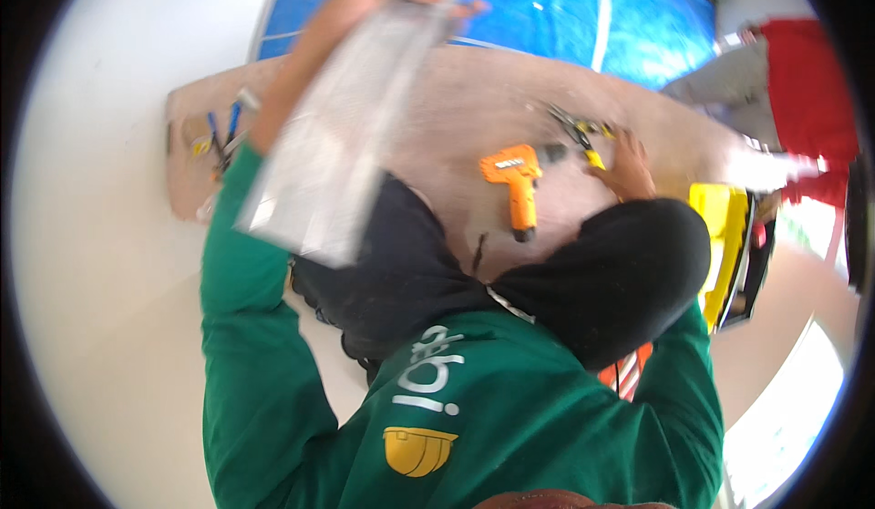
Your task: The person measures and marks a metal profile, then uses tin snips to cut it to length. They repeat the process on additional metal pieces, cutting and deburring edges while sitting on the floor.
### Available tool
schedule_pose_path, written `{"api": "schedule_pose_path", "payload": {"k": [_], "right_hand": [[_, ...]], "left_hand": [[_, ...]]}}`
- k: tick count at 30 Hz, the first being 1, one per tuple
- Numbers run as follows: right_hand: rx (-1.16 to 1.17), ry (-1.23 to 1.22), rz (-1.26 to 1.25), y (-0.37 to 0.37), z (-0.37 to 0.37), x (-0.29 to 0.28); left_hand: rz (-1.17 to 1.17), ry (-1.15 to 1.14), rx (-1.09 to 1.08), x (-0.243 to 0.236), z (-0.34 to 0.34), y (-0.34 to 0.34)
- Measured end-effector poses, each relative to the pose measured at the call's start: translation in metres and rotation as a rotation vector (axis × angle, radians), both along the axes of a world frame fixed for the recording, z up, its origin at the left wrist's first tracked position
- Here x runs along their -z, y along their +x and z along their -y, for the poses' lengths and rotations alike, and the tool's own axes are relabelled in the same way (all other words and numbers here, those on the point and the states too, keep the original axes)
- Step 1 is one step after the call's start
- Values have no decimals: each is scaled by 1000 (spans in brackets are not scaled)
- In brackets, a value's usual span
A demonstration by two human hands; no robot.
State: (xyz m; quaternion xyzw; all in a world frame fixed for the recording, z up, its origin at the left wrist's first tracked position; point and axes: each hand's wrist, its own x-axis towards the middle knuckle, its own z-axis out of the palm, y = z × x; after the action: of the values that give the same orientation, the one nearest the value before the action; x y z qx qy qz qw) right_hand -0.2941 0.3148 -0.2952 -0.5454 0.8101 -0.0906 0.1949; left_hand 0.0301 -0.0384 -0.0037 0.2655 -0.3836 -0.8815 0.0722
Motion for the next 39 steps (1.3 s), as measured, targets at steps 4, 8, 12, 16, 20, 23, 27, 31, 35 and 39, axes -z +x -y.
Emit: {"api": "schedule_pose_path", "payload": {"k": [4, 8, 12, 16, 20, 23, 27, 31, 35, 39], "right_hand": [[349, 61, 583, -30, 18, -88], [53, -220, 555, -46, 57, -236], [-291, -498, 382, 17, 85, -331], [-464, -656, 250, 83, 110, -358], [-526, -783, 137, 81, 124, -354], [-358, -827, 138, 53, 129, -348], [-394, -818, 254, 22, 136, -347], [-313, -698, -6, 10, 133, -353], [-323, -694, -55, 0, 136, -358], [-327, -688, -95, -6, 143, -361]], "left_hand": [[48, -92, -223, 12, -24, -28], [-102, 261, -473, 20, -55, -88], [-162, 351, -536, 30, -72, -134], [18, 342, -633, 30, -81, -161], [-17, 314, -495, 28, -79, -153], [-246, 86, -170, 28, -65, -124], [-143, 164, 30, 20, -46, -79], [-185, -291, 138, 37, -9, -6], [-22, -560, -259, 92, 16, 118], [512, -639, -424, 144, -24, 236]]}}
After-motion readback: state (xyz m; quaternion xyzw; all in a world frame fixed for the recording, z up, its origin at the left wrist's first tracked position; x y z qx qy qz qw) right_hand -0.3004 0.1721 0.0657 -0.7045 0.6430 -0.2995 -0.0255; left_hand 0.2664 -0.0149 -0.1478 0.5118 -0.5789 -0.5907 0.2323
